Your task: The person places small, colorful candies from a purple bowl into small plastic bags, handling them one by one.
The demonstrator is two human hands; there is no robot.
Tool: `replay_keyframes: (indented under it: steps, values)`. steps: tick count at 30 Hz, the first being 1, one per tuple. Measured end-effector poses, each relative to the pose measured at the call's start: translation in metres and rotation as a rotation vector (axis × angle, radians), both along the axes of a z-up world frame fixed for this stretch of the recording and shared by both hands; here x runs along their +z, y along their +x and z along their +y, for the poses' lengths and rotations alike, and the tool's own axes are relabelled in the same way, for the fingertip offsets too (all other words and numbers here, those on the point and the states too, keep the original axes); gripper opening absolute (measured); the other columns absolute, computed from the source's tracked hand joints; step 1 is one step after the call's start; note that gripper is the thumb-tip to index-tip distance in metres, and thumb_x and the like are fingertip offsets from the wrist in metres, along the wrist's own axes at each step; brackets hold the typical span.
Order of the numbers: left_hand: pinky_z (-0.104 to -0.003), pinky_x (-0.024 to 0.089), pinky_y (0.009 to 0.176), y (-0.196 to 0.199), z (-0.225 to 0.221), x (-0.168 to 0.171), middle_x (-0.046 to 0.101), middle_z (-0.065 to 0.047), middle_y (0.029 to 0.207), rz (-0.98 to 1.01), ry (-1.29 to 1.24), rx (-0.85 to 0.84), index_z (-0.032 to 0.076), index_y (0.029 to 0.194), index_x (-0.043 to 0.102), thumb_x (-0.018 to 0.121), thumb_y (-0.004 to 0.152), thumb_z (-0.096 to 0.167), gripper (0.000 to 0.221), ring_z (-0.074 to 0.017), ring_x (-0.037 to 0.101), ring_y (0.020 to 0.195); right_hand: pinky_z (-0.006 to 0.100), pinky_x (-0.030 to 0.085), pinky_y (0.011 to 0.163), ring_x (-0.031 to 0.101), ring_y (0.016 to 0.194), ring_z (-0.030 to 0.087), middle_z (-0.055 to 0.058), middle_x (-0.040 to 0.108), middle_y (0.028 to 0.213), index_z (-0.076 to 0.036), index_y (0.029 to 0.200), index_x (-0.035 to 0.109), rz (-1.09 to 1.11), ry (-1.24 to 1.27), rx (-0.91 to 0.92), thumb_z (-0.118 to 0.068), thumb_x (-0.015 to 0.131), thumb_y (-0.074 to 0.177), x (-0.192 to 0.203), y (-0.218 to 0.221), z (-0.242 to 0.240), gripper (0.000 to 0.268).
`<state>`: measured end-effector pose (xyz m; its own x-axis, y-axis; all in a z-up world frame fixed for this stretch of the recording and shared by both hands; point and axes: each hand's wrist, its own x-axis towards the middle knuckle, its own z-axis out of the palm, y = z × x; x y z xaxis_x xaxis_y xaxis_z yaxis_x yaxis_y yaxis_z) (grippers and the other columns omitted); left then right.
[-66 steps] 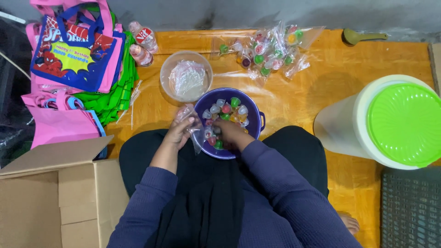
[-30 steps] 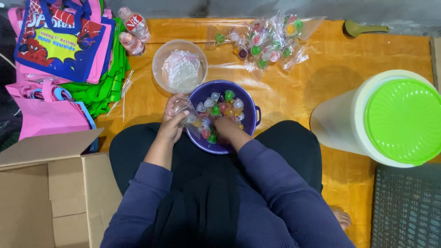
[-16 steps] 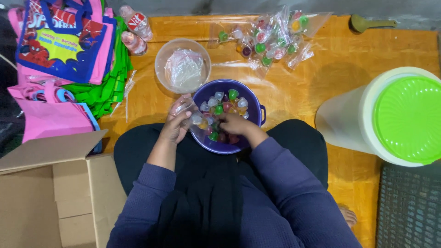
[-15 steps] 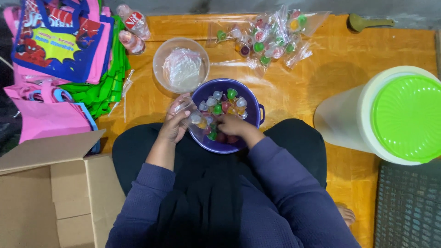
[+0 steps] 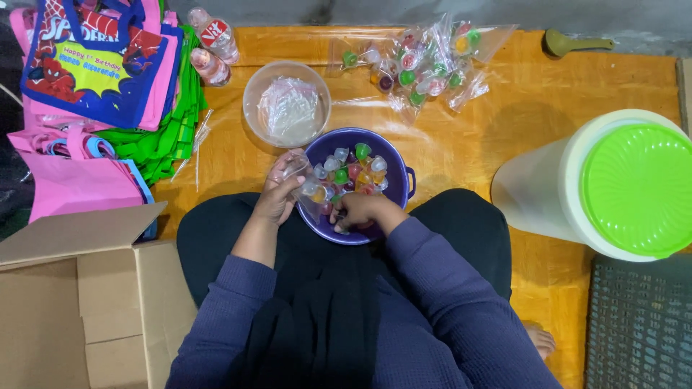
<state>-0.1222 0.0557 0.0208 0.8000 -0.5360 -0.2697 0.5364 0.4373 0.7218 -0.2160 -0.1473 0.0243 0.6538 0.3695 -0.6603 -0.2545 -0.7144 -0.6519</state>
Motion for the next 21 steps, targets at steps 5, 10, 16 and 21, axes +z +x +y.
replay_keyframes:
  steps: [5,10,16,21]
  values:
    - [-0.034,0.061,0.091,-0.007,-0.004,0.007,0.066,-0.008,0.115,-0.181,0.100,-0.050,0.006,0.138,0.055,0.079,0.075,-0.006,0.068,-0.0193,0.067,0.106,0.050,0.054,0.090,0.070,0.103,0.041,0.020,0.075,0.106,-0.012,0.117,0.074,-0.342,0.148,-0.403,-0.030,0.080,0.084,0.053,0.007,-0.032,0.038]
    - [-0.028,0.060,0.088,-0.012,-0.014,-0.011,0.065,-0.006,0.108,-0.423,0.181,-0.147,0.006,0.137,0.058,0.088,0.063,-0.010,0.081,-0.0152,0.066,0.103,0.039,0.053,0.099,0.069,0.113,0.026,0.003,0.074,0.115,-0.022,0.126,0.069,-0.795,0.243,-0.724,-0.020,0.082,0.086,0.098,0.004,-0.015,0.043]
    - [-0.042,0.056,0.097,-0.022,-0.013,0.013,0.066,-0.014,0.115,-0.561,0.444,-0.270,0.012,0.135,0.057,0.087,0.063,-0.001,0.079,-0.0290,0.064,0.111,0.042,0.060,0.078,0.072,0.087,0.031,0.017,0.072,0.119,-0.012,0.137,0.062,-0.820,0.317,-0.466,-0.026,0.075,0.092,0.142,-0.005,0.001,0.049]
    - [-0.036,0.056,0.094,-0.022,-0.018,0.017,0.059,-0.006,0.109,-0.484,0.495,-0.236,0.018,0.136,0.054,0.079,0.064,-0.004,0.080,-0.0215,0.060,0.107,0.041,0.056,0.081,0.069,0.085,0.029,0.010,0.072,0.103,-0.015,0.124,0.072,-0.826,0.289,-0.495,-0.026,0.073,0.094,0.124,-0.006,-0.013,0.032]
